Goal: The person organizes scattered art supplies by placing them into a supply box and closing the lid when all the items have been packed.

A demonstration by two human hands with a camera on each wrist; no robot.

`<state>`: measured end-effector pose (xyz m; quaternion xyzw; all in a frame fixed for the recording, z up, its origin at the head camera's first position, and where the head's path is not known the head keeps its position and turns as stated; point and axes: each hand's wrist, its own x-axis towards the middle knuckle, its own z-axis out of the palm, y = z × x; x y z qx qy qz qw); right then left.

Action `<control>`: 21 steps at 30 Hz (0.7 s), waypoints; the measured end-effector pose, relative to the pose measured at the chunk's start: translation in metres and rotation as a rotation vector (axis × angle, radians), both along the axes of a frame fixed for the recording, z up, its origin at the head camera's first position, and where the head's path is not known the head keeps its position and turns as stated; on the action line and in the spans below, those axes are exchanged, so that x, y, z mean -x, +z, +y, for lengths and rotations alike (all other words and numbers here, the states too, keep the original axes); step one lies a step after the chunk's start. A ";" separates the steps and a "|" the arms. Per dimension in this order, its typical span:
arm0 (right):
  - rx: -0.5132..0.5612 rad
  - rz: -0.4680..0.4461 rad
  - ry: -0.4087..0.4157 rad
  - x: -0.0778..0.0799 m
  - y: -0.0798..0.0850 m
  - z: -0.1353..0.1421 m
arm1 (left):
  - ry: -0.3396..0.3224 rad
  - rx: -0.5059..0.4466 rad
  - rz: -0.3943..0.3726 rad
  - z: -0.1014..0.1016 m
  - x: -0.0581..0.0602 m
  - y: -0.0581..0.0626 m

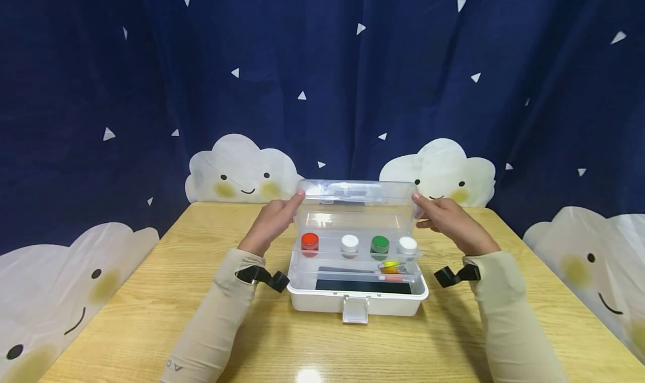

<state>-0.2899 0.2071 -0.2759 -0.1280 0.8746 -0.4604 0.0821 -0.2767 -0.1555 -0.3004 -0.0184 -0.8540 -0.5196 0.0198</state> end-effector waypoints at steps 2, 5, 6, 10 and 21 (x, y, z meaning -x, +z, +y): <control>-0.007 -0.003 0.004 0.000 0.000 0.001 | 0.007 0.016 0.005 0.000 0.001 0.000; -0.002 -0.004 0.007 -0.001 0.001 0.002 | 0.017 0.028 0.012 0.001 0.001 0.000; -0.002 -0.002 0.007 0.000 0.001 0.003 | 0.017 0.031 0.016 0.001 0.001 0.000; -0.007 -0.003 0.007 -0.001 0.001 0.002 | 0.018 0.036 0.029 0.001 0.001 0.001; 0.004 -0.006 0.024 0.000 0.001 0.003 | 0.018 -0.004 0.010 0.001 0.000 0.001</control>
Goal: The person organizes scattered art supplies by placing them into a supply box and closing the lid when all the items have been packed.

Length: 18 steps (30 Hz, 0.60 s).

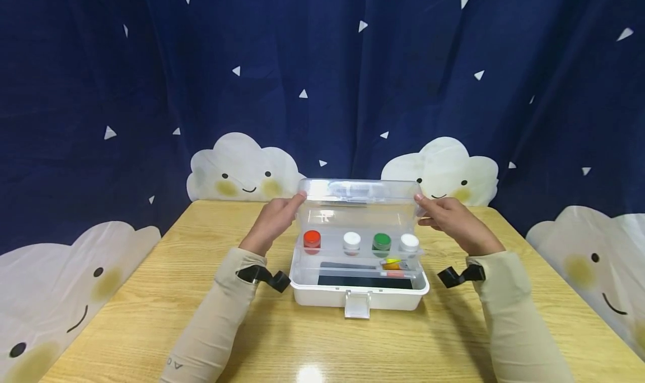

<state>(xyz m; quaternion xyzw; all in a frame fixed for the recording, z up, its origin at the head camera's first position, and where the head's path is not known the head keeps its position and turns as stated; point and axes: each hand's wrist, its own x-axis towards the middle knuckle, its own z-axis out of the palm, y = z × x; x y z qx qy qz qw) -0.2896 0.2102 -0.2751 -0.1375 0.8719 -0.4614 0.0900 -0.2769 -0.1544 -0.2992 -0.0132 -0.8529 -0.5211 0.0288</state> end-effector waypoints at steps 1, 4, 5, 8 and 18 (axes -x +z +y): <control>0.006 0.001 0.001 0.000 -0.001 0.001 | 0.001 -0.007 -0.007 0.000 0.000 0.000; 0.019 0.003 0.006 0.003 -0.003 0.002 | -0.004 -0.009 -0.011 0.001 0.002 -0.001; 0.022 0.005 0.007 0.004 -0.004 0.002 | -0.005 -0.009 -0.008 0.001 0.003 -0.002; 0.029 0.011 0.009 0.007 -0.006 0.003 | -0.010 -0.001 0.023 0.001 0.005 -0.004; 0.003 0.036 -0.004 0.019 -0.016 0.006 | -0.051 -0.024 0.072 -0.004 0.018 -0.017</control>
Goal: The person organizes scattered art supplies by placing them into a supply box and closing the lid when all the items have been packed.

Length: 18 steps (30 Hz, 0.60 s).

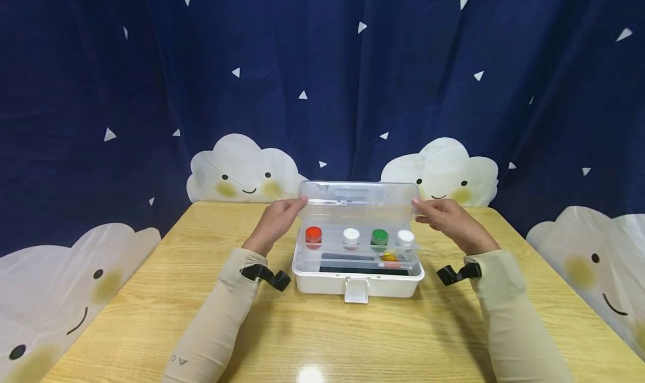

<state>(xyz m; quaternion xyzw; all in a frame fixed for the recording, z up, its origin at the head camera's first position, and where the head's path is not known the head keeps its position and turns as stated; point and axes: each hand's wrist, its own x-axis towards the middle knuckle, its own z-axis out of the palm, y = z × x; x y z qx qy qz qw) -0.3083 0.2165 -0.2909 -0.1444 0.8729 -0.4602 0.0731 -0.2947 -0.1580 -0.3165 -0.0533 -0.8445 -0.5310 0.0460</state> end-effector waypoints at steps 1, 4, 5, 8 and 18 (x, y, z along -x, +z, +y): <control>-0.001 0.004 -0.001 0.001 -0.001 0.001 | -0.005 0.001 0.007 0.000 0.001 -0.001; 0.004 0.014 -0.005 0.002 -0.003 0.002 | -0.015 0.012 0.037 -0.002 0.004 -0.005; 0.007 0.016 -0.005 0.003 -0.004 0.002 | -0.022 0.014 0.048 -0.002 0.004 -0.006; 0.013 0.019 -0.003 0.004 -0.005 0.003 | -0.041 0.018 0.078 -0.004 0.007 -0.010; 0.032 0.024 0.007 0.008 -0.010 0.005 | -0.073 0.052 0.134 -0.010 0.015 -0.019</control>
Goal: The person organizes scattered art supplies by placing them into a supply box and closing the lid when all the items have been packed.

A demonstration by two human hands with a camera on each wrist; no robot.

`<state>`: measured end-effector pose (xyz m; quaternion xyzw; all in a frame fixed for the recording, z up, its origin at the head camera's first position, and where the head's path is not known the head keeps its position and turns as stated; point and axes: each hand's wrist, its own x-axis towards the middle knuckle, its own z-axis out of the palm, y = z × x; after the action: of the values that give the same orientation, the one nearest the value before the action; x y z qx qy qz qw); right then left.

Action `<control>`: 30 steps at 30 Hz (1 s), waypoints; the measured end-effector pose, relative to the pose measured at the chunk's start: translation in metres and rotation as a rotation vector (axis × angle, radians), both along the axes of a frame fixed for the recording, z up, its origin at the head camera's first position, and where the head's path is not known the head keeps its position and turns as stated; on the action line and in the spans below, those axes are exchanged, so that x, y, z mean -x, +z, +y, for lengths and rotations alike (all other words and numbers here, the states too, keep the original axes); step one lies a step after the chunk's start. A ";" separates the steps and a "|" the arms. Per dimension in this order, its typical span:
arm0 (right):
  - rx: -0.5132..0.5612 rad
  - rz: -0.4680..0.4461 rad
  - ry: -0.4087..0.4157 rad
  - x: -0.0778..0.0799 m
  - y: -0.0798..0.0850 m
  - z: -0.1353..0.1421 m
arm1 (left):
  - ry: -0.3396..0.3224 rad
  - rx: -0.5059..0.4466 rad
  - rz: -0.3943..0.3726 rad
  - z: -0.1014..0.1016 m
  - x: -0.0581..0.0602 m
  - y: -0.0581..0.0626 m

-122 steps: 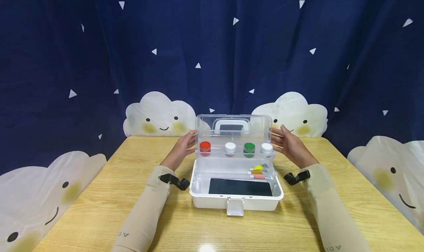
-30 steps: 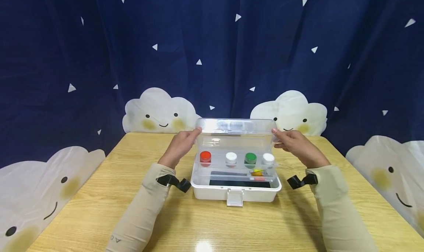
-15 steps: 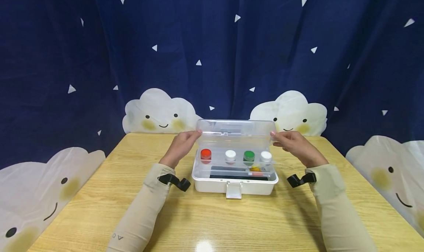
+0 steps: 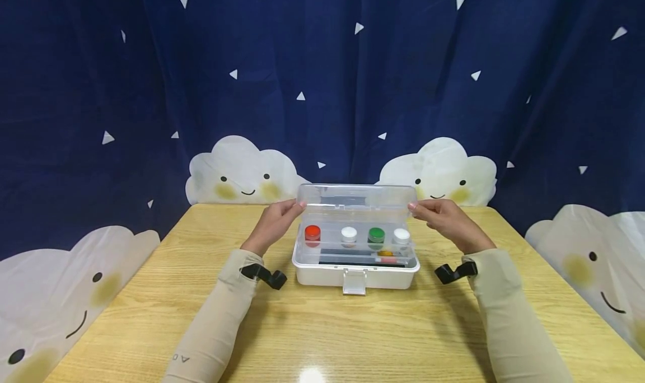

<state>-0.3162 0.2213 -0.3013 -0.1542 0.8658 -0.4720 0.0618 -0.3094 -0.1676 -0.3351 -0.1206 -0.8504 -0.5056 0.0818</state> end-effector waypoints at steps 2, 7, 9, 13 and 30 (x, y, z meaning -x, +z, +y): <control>0.001 0.002 -0.003 0.002 -0.002 0.001 | -0.004 0.001 0.002 0.000 0.002 -0.002; -0.024 0.014 -0.018 0.004 -0.004 0.003 | -0.032 -0.001 -0.015 -0.002 0.006 -0.003; -0.037 0.033 -0.014 0.004 -0.006 0.005 | -0.054 -0.003 -0.030 -0.004 0.005 -0.003; -0.058 0.061 0.005 0.002 -0.011 0.007 | -0.104 -0.002 -0.076 -0.009 -0.001 -0.002; -0.017 0.179 0.020 -0.007 -0.023 0.005 | -0.180 -0.037 -0.061 -0.006 -0.021 0.003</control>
<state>-0.3089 0.2267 -0.3248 -0.2038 0.8703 -0.4483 -0.0095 -0.2884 -0.1737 -0.3316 -0.1795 -0.8289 -0.5297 0.0126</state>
